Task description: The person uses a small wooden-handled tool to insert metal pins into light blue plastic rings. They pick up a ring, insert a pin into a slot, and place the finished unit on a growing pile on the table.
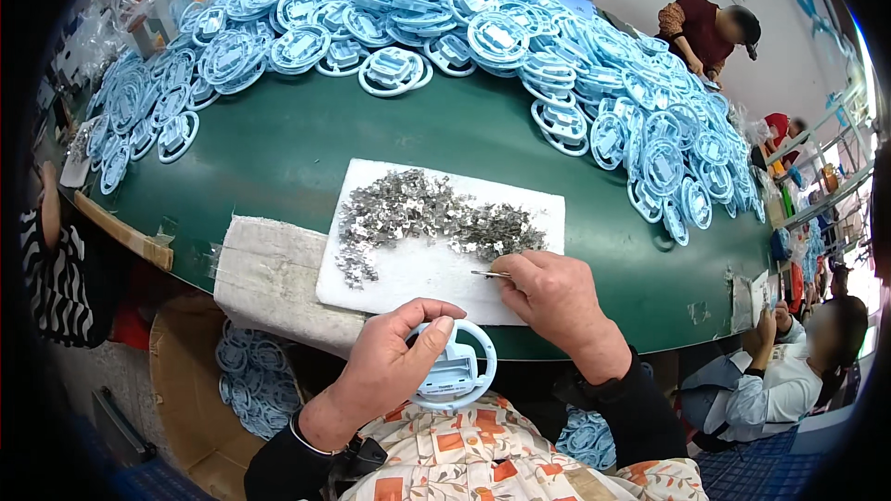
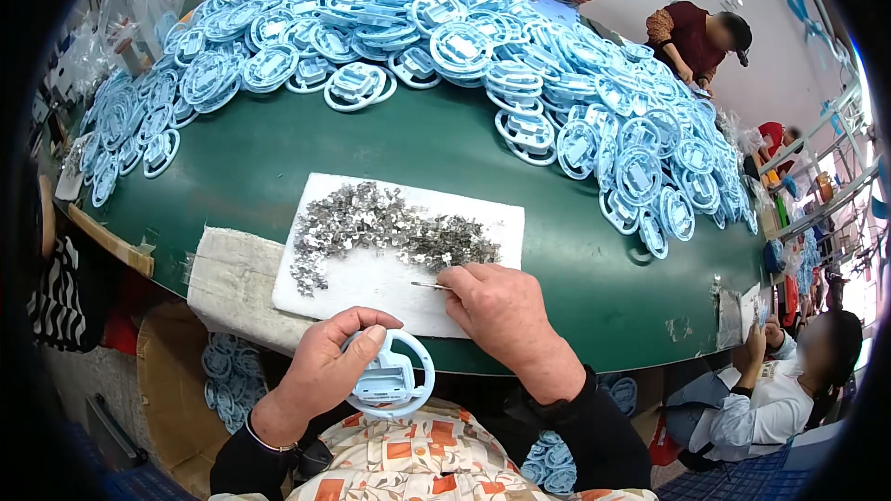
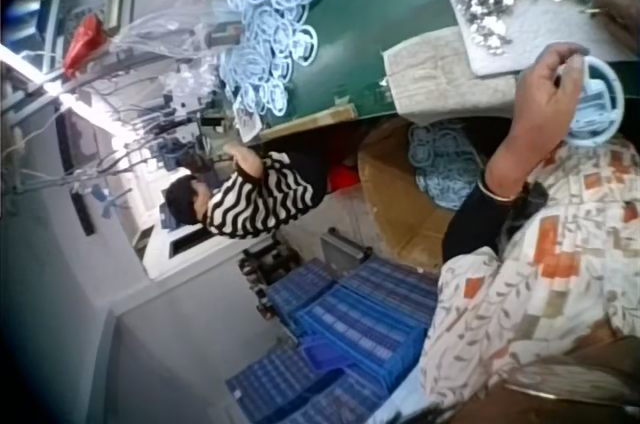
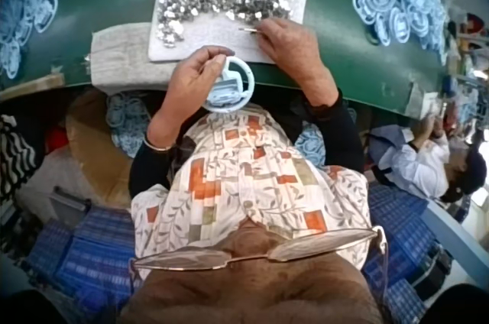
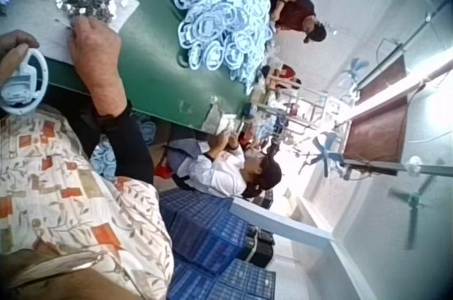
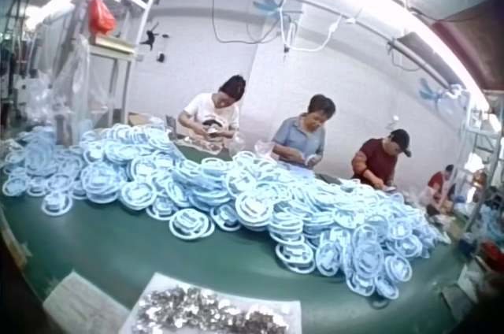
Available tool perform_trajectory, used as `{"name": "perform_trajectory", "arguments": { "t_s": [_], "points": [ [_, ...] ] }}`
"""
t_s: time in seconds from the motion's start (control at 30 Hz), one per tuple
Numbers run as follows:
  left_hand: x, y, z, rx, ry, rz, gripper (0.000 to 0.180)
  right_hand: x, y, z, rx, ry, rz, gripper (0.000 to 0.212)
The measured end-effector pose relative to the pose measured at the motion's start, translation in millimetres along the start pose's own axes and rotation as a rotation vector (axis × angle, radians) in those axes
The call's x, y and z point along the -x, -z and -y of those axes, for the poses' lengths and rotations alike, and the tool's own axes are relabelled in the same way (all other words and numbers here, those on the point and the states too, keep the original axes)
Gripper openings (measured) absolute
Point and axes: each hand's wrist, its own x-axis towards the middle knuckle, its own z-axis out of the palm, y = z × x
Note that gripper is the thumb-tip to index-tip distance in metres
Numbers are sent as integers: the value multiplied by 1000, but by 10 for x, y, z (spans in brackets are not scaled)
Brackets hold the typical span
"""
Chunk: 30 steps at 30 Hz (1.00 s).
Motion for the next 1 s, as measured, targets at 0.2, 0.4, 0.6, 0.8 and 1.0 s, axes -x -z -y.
{"name": "perform_trajectory", "arguments": {
  "t_s": [0.2, 0.4, 0.6, 0.8, 1.0],
  "points": [
    [-104, -41, -25, -145, -3, 11, 28, 17, -6, -21, -159, -4, -60, 14],
    [-332, -138, -168, -430, -18, -23, 29, -12, 80, 94, -364, -9, -103, 14],
    [-565, -79, -115, -611, -26, -86, 30, -16, 96, 60, -339, -109, -74, 15],
    [-551, -87, -124, -515, -13, -47, 29, 88, 84, 23, -622, -339, 27, 18],
    [-529, -146, -37, -475, -128, -22, 29, 46, 120, 85, -912, -460, 114, 14]
  ]
}}
